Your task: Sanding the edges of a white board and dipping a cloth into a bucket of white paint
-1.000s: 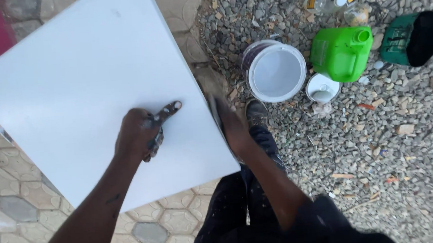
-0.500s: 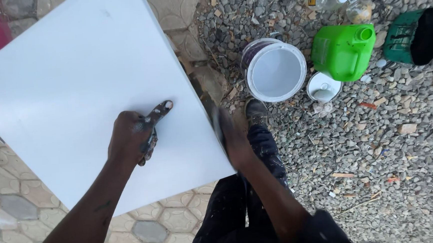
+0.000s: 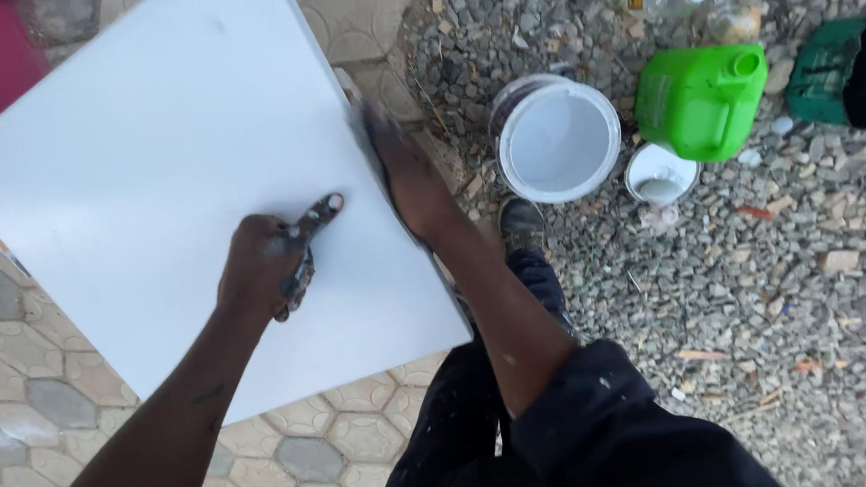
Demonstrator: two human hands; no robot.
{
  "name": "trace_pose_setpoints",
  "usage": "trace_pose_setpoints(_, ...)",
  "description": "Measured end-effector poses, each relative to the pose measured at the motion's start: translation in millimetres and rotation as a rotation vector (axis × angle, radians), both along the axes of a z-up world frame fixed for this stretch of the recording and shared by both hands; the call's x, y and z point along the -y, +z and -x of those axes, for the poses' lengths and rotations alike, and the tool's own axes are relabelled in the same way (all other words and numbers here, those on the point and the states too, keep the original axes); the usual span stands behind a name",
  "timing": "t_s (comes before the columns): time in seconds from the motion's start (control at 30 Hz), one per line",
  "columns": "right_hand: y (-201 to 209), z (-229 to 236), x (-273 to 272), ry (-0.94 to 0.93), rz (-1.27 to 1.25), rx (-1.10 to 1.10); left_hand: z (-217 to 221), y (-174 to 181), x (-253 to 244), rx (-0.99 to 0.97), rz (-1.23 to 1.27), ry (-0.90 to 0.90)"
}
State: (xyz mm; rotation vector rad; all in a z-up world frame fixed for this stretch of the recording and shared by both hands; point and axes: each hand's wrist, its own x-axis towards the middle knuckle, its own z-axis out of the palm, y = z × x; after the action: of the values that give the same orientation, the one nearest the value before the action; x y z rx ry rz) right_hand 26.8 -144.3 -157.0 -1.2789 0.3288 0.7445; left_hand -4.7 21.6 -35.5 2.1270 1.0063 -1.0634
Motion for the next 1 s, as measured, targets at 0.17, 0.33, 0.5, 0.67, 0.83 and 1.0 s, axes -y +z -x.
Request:
trace_pose_setpoints(0.17, -17, 173, 62, -0.089, -0.242, -0.332, -25, 49, 35, -0.018, -0.001, 0.017)
trace_pose_setpoints(0.33, -19, 205, 140, -0.376, -0.450, -0.650, -24, 47, 34, 0.026, 0.032, 0.163)
trace_pose_setpoints(0.5, 85, 152, 155, -0.359, 0.283, -0.306, -23, 51, 35, 0.041, 0.065, 0.167)
trace_pose_setpoints(0.67, 154, 146, 105, 0.043, 0.266, -0.161, -27, 46, 34, -0.080, 0.004, 0.107)
trace_pose_setpoints(0.83, 152, 96, 57, 0.162, 0.280, 0.320, -32, 53, 39, -0.112, -0.020, 0.093)
trace_pose_setpoints(1.0, 150, 68, 51, 0.173, 0.223, 0.308, -37, 62, 44, -0.181, -0.078, -0.004)
